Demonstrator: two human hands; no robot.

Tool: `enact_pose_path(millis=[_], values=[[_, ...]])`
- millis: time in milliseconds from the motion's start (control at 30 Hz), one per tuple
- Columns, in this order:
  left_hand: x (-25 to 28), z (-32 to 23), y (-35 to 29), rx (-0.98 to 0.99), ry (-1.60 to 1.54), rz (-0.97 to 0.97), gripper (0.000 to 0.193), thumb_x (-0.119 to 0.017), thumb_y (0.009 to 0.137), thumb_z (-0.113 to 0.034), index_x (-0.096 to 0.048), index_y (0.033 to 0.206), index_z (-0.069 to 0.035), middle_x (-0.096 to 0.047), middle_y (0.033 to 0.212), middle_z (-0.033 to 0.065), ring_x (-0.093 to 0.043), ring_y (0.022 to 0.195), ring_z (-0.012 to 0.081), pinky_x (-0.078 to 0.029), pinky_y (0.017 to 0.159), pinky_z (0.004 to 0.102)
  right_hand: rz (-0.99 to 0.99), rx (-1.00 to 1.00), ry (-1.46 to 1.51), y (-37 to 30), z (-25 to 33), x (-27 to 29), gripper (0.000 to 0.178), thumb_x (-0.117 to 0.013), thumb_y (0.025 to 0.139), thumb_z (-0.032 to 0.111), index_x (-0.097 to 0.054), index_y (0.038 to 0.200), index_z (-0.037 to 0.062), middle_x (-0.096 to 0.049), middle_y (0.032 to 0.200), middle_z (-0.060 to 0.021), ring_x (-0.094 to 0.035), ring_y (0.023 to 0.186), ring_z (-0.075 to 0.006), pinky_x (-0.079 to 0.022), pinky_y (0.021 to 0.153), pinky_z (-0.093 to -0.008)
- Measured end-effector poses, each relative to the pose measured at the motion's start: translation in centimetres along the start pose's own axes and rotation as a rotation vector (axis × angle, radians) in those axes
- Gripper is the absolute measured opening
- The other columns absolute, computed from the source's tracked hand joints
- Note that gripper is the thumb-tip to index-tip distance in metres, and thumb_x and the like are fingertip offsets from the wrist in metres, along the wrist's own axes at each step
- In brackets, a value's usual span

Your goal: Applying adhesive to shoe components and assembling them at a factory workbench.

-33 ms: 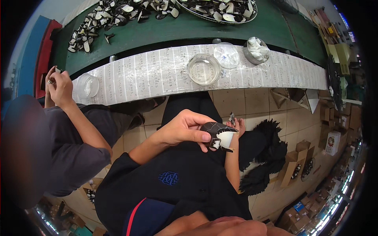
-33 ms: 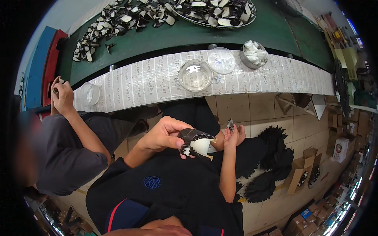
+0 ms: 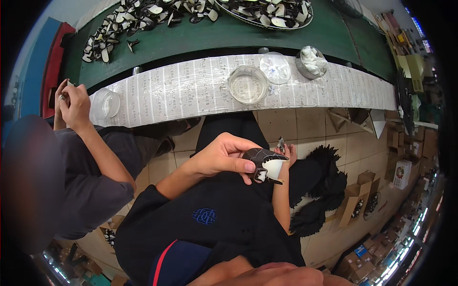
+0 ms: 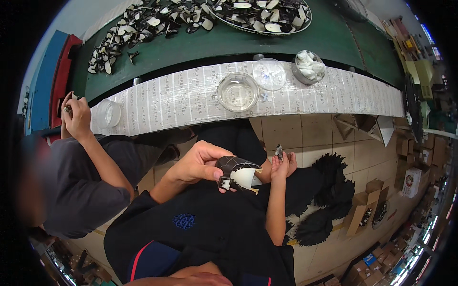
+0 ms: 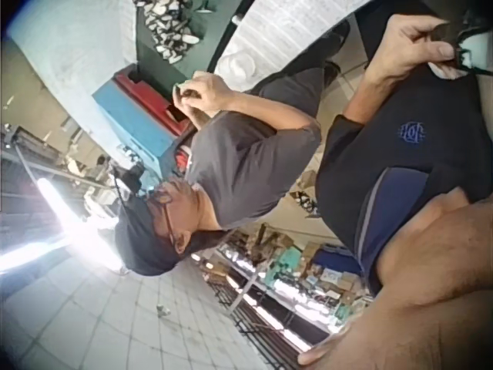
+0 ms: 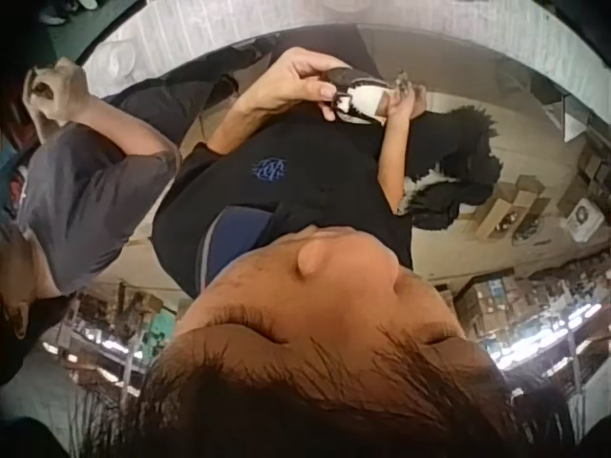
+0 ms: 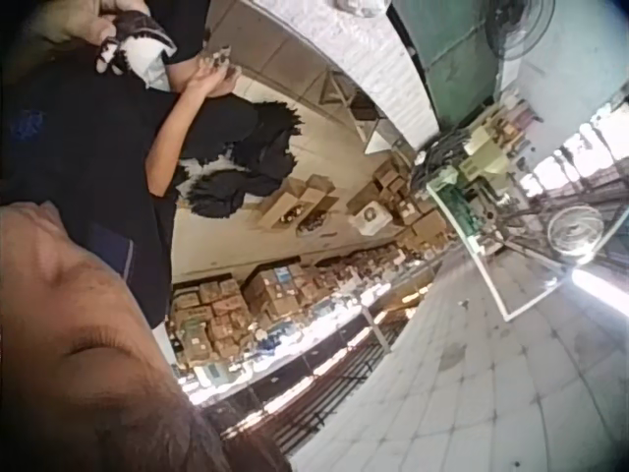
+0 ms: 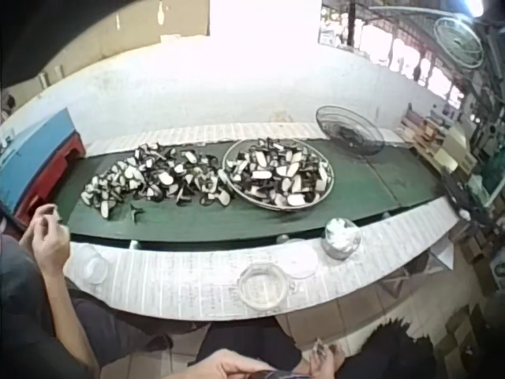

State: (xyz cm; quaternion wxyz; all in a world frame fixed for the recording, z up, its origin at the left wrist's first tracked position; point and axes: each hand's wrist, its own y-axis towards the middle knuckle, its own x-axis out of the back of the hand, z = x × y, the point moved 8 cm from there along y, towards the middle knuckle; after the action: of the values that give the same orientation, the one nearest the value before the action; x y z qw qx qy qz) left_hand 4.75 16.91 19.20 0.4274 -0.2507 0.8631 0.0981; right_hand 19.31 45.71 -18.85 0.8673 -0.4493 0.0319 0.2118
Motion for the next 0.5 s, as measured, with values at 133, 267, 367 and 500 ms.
enact_pose_path(millis=[133,267,367,500], values=[[0.7,-1.3,-0.2,-0.053,0.056,-0.003,0.036,-0.071,0.088,-0.003,-0.062,0.121,0.010,-0.069,0.102,0.0150,-0.068,0.084,0.0156,-0.062,0.068,0.0275,0.043,0.131,-0.093,-1.9,1.3,-1.6,0.039,-0.064,0.092,0.011,-0.049,0.126,0.0231,-0.055,0.119,-0.0020,-0.057,0.102,-0.0284,-0.052,0.086,-0.0421],[0.9,-2.8,-0.3,-0.110,0.093,0.052,0.037,-0.072,0.087,-0.001,-0.062,0.121,0.010,-0.067,0.104,0.0131,-0.067,0.083,0.0141,-0.061,0.068,0.0265,0.023,0.173,-0.153,-2.1,1.6,-2.2,0.039,-0.064,0.091,0.008,-0.051,0.126,0.0203,-0.057,0.116,-0.0028,-0.061,0.093,-0.0263,-0.055,0.078,-0.0423],[1.3,-3.7,-0.2,-0.103,0.151,0.061,0.035,-0.071,0.083,0.008,-0.062,0.116,0.015,-0.065,0.104,0.0202,-0.070,0.080,0.0203,-0.061,0.066,0.0271,0.037,0.174,-0.168,-0.9,1.2,-1.5,0.038,-0.064,0.091,0.009,-0.051,0.125,0.0204,-0.060,0.114,-0.0044,-0.062,0.092,-0.0269,-0.055,0.078,-0.0424],[2.0,-4.1,0.0,-0.038,0.125,0.079,0.036,-0.071,0.083,0.008,-0.061,0.117,0.015,-0.065,0.103,0.0200,-0.070,0.079,0.0204,-0.060,0.067,0.0265,0.178,0.214,-0.141,0.3,0.8,-1.5,0.037,-0.064,0.092,0.009,-0.051,0.124,0.0214,-0.062,0.110,-0.0041,-0.062,0.087,-0.0265,-0.056,0.077,-0.0414]])
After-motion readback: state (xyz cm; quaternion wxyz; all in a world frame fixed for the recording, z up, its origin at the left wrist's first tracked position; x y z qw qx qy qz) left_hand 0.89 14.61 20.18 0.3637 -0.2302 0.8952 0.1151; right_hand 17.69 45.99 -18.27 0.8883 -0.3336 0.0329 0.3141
